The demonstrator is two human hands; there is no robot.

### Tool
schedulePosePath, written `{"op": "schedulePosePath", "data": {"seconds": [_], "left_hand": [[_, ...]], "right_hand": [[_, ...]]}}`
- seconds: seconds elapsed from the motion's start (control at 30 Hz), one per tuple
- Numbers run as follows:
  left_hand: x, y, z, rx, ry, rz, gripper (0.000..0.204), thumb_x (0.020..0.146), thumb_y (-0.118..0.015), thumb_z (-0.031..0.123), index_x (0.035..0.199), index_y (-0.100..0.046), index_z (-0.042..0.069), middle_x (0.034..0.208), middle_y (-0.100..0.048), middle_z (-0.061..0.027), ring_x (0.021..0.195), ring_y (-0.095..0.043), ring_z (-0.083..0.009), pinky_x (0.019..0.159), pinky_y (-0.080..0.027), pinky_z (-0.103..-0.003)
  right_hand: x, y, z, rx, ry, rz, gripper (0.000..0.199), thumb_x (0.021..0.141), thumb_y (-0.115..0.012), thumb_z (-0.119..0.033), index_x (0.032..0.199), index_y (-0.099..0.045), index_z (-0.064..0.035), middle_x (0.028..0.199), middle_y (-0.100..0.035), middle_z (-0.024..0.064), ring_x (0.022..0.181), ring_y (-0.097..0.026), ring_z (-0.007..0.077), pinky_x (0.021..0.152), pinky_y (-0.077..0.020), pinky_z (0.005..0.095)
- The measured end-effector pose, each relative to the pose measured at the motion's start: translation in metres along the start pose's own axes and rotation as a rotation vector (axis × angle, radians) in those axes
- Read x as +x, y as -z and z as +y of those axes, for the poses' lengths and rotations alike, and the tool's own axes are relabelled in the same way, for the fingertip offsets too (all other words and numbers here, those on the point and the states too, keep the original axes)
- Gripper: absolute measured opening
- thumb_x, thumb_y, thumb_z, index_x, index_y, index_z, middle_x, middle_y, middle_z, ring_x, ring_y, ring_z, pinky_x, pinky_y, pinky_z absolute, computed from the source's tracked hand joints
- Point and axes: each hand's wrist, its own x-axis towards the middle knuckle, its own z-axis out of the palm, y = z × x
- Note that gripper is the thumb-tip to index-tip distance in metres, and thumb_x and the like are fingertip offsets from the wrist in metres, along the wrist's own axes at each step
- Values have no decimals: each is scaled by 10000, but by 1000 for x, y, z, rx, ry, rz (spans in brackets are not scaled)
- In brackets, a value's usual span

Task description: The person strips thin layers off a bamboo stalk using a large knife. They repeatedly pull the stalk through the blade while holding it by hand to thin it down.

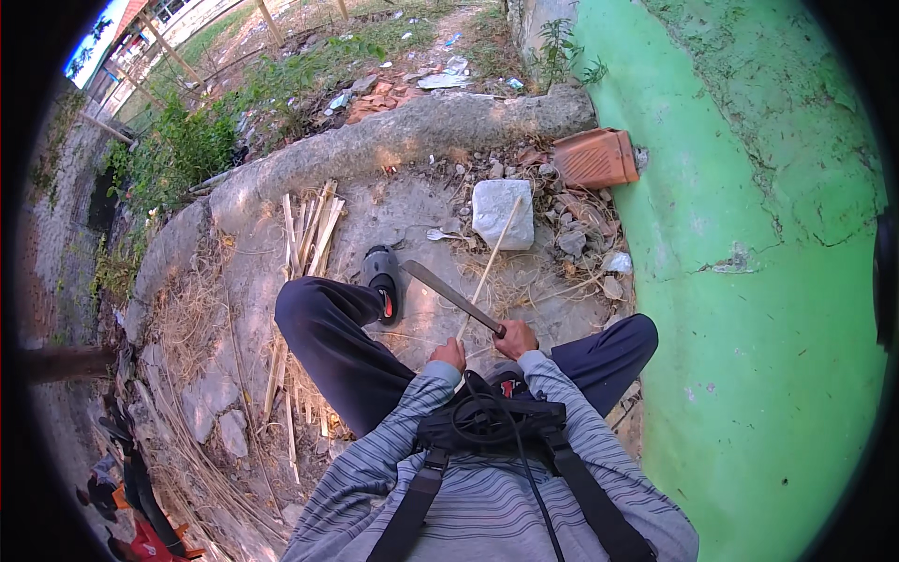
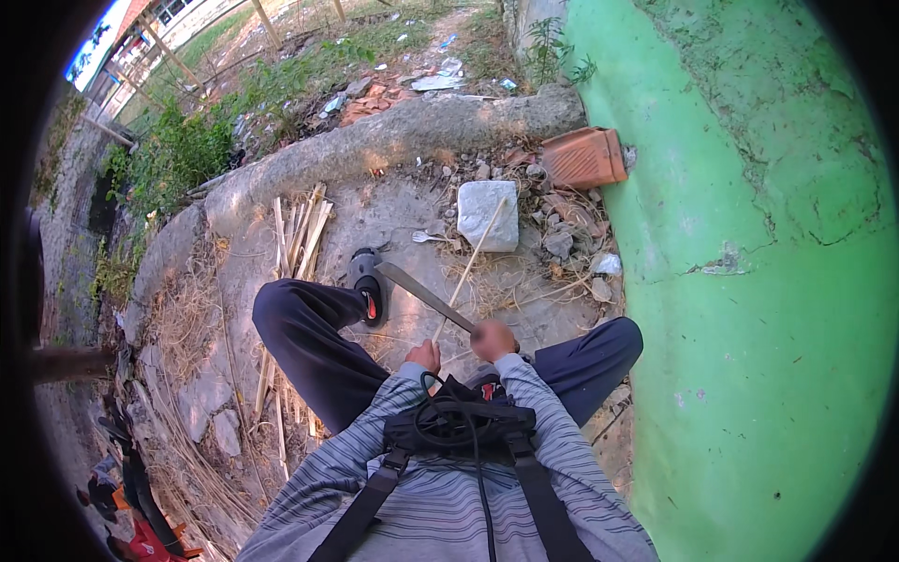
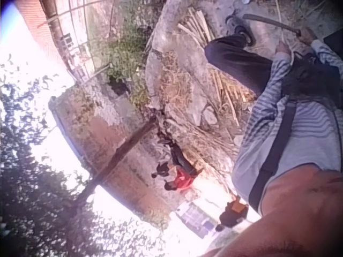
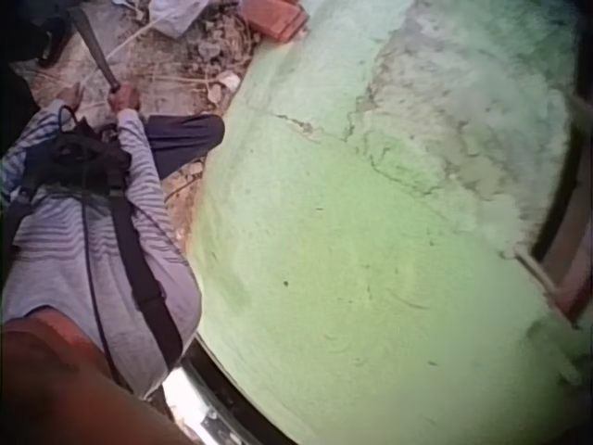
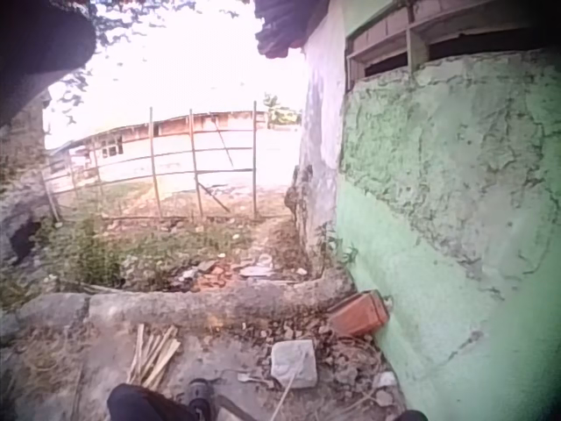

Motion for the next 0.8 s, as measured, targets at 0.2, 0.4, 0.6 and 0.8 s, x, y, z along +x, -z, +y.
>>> {"op": "schedulePosePath", "data": {"seconds": [0.2,0.4,0.6,0.8], "left_hand": [[4,-3,-8,-26,-3,-14,380,992,-472,397,1144,-576,64,1019,-659,-329,992,-636,-520,889,-503,-584],[1,-1,1,-43,-35,-20,387,994,-466,390,1127,-586,48,1006,-657,-340,970,-633,-534,886,-502,-589],[6,-2,-12,-89,-62,-7,392,993,-463,382,1091,-599,28,1004,-654,-345,973,-626,-537,897,-502,-579],[9,-13,-12,-84,-46,-14,395,996,-458,380,1084,-615,28,1000,-649,-351,973,-624,-536,886,-502,-579]], "right_hand": [[-12,3,-1,35,26,-27,209,788,-662,-317,865,-713,-129,805,-691,189,792,-670,426,706,-540,499],[26,-1,21,74,-104,69,241,787,-649,-304,858,-714,-83,795,-686,202,783,-667,424,701,-536,485],[19,-1,8,71,43,-20,246,785,-644,-298,864,-715,-76,791,-686,196,785,-665,427,703,-531,481],[33,4,8,63,-94,38,264,761,-655,-318,813,-703,-64,760,-678,204,765,-665,429,692,-529,490]]}}
